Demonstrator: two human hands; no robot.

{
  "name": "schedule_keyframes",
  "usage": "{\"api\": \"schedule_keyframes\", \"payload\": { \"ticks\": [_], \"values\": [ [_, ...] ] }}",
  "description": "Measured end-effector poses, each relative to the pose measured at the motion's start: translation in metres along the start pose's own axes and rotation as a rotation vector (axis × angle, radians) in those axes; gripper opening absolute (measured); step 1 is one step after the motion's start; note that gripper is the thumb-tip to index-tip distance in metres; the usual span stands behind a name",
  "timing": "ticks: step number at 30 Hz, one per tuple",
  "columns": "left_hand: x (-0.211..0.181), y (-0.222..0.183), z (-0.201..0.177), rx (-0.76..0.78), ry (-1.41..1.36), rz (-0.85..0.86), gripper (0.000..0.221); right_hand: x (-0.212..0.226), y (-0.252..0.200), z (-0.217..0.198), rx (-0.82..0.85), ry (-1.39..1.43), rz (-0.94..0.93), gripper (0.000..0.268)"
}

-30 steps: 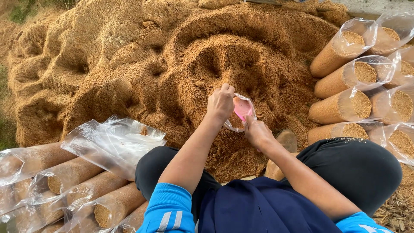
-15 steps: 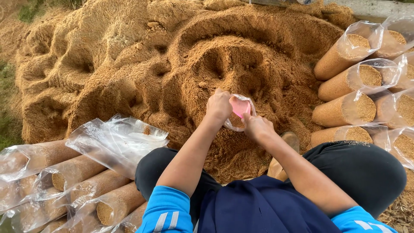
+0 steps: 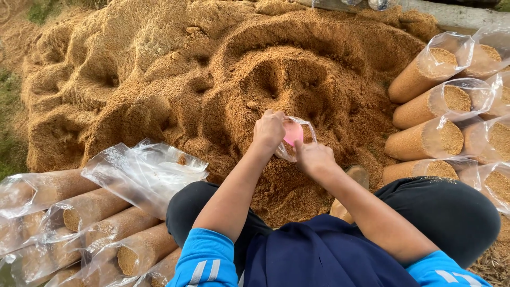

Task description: Filling plastic bags with fibrous material using a small hand scoop

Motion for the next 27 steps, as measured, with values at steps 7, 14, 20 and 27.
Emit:
{"api": "schedule_keyframes", "payload": {
  "ticks": [7,14,20,27],
  "values": [
    [-0.003,-0.005,0.000,0.001,-0.057,0.006,0.032,-0.008,-0.016,0.006,-0.026,0.129,-0.028,0.032],
    [0.013,0.000,0.009,-0.009,-0.085,-0.042,0.030,-0.017,-0.110,-0.064,0.102,0.433,-0.033,0.047],
    [-0.009,-0.045,-0.005,0.023,-0.234,-0.051,0.041,-0.065,-0.091,-0.089,-0.092,0.601,-0.009,0.046],
    [-0.022,-0.099,-0.012,0.024,-0.560,-0.049,0.062,-0.115,0.043,-0.055,-0.185,0.335,0.056,0.050]
  ]
}}
Point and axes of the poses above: each hand's wrist, its own y-axis towards the middle knuckle, its own z-axis out of the palm, x = y × z, the point moved 8 cm from there along y, towards the middle knuckle, and after that the axes turned 12 degrees about x, right-handed, at the moved point
